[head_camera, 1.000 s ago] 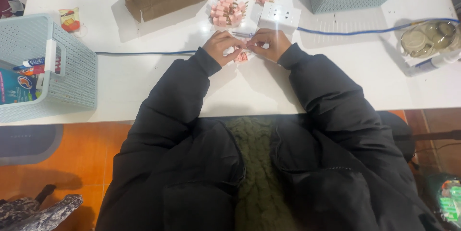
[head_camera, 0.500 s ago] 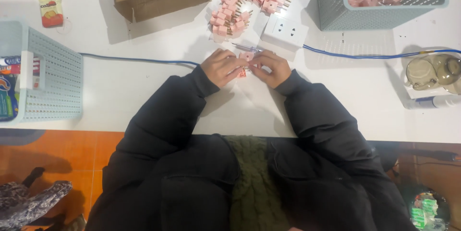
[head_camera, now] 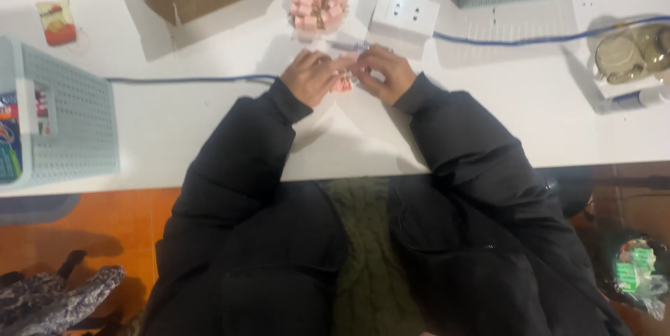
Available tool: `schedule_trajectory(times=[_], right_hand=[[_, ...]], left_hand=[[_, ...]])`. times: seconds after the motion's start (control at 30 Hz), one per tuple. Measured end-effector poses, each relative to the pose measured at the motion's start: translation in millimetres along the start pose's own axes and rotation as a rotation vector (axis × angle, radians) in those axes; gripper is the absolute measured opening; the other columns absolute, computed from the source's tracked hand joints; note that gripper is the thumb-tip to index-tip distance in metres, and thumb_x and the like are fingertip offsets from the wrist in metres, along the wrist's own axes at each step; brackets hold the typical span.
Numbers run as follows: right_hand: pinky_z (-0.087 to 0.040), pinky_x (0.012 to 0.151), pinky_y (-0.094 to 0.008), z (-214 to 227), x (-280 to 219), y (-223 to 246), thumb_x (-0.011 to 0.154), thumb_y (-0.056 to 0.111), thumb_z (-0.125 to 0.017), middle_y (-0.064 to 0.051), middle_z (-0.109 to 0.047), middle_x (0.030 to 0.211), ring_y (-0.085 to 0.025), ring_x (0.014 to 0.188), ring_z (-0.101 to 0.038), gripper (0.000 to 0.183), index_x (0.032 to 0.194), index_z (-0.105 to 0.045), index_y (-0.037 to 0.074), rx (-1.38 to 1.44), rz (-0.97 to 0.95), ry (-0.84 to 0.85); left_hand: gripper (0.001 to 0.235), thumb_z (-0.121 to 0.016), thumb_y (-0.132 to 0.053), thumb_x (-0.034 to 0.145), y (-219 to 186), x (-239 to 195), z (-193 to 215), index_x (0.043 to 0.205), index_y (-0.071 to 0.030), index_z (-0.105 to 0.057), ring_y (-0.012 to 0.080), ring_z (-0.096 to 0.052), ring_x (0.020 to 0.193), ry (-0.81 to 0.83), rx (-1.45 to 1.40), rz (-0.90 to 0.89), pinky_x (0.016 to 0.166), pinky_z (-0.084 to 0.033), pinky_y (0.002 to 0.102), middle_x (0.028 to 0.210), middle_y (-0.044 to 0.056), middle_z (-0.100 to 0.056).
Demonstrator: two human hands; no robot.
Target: Assembling small pink plastic components using a small screwdriver on a white workbench.
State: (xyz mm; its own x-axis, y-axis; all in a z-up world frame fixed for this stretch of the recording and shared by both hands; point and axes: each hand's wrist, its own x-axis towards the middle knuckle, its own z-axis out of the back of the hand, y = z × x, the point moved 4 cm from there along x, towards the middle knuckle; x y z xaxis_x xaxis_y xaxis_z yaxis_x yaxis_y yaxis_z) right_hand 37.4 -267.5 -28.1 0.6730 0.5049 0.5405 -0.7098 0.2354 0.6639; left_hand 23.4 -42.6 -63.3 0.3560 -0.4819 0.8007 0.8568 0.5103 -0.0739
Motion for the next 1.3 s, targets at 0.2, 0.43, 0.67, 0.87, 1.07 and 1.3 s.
schedule_trajectory(times=[0.2,0.43,0.67,0.87,1.07,1.3], right_hand=[[-0.063,0.083,-0.047,0.0,3.4,-4.6,0.114,0.002,-0.075,-0.019,-0.076,0.104,-0.034,0.089,-0.074,0.009,0.113,-0.084,-0.001,-0.049,0.116,0.084],[-0.060,0.089,-0.038,-3.7,-5.3,-7.0,0.116,0.001,-0.079,-0.012,-0.073,0.114,-0.026,0.091,-0.070,0.012,0.127,-0.082,0.004,-0.068,0.075,0.151],[-0.055,0.096,-0.045,2.1,-3.1,-2.0,0.117,0.002,-0.079,-0.012,-0.078,0.107,-0.031,0.095,-0.073,0.007,0.121,-0.084,0.004,-0.107,0.189,0.191],[-0.051,0.095,-0.043,-3.1,-9.9,-19.7,0.114,0.009,-0.082,-0.005,-0.075,0.102,-0.024,0.083,-0.067,0.008,0.121,-0.086,0.013,-0.171,0.181,0.284],[-0.059,0.084,-0.042,-8.6,-12.4,-29.1,0.105,0.012,-0.090,-0.013,-0.080,0.099,-0.030,0.082,-0.075,0.006,0.106,-0.088,0.008,-0.182,0.078,0.208],[-0.061,0.084,-0.040,-6.4,-11.0,-22.6,0.107,0.016,-0.088,-0.011,-0.081,0.102,-0.026,0.084,-0.075,0.006,0.110,-0.088,0.010,-0.169,-0.015,0.280]], left_hand=[[0.047,-0.080,-0.015,0.112,12.1,-1.0,-0.2,0.158,-0.017,-0.069,0.0258,-0.071,0.100,0.159,0.008,0.074,0.090,-0.054,0.040,0.118,-0.001,-0.083],[0.049,-0.079,-0.013,0.119,-3.4,11.5,14.3,0.162,-0.016,-0.055,0.0262,-0.068,0.101,0.244,-0.039,0.146,0.100,-0.054,0.040,0.114,-0.007,-0.088],[0.048,-0.075,-0.013,0.117,-4.8,11.7,10.3,0.161,-0.019,-0.057,0.0255,-0.073,0.114,0.316,-0.181,0.215,0.101,-0.048,0.042,0.109,-0.004,-0.087],[0.053,-0.077,-0.015,0.117,-3.6,5.4,0.0,0.165,-0.018,-0.054,0.0271,-0.071,0.106,0.367,-0.214,0.162,0.099,-0.049,0.044,0.106,-0.007,-0.084],[0.059,-0.085,-0.017,0.104,-5.0,7.6,-1.0,0.157,-0.019,-0.060,0.0217,-0.070,0.097,0.307,-0.203,0.149,0.093,-0.055,0.038,0.101,-0.008,-0.081],[0.063,-0.086,-0.016,0.103,-2.0,3.4,-5.5,0.159,-0.023,-0.058,0.0186,-0.071,0.097,0.361,-0.215,0.174,0.095,-0.054,0.036,0.099,-0.010,-0.080]])
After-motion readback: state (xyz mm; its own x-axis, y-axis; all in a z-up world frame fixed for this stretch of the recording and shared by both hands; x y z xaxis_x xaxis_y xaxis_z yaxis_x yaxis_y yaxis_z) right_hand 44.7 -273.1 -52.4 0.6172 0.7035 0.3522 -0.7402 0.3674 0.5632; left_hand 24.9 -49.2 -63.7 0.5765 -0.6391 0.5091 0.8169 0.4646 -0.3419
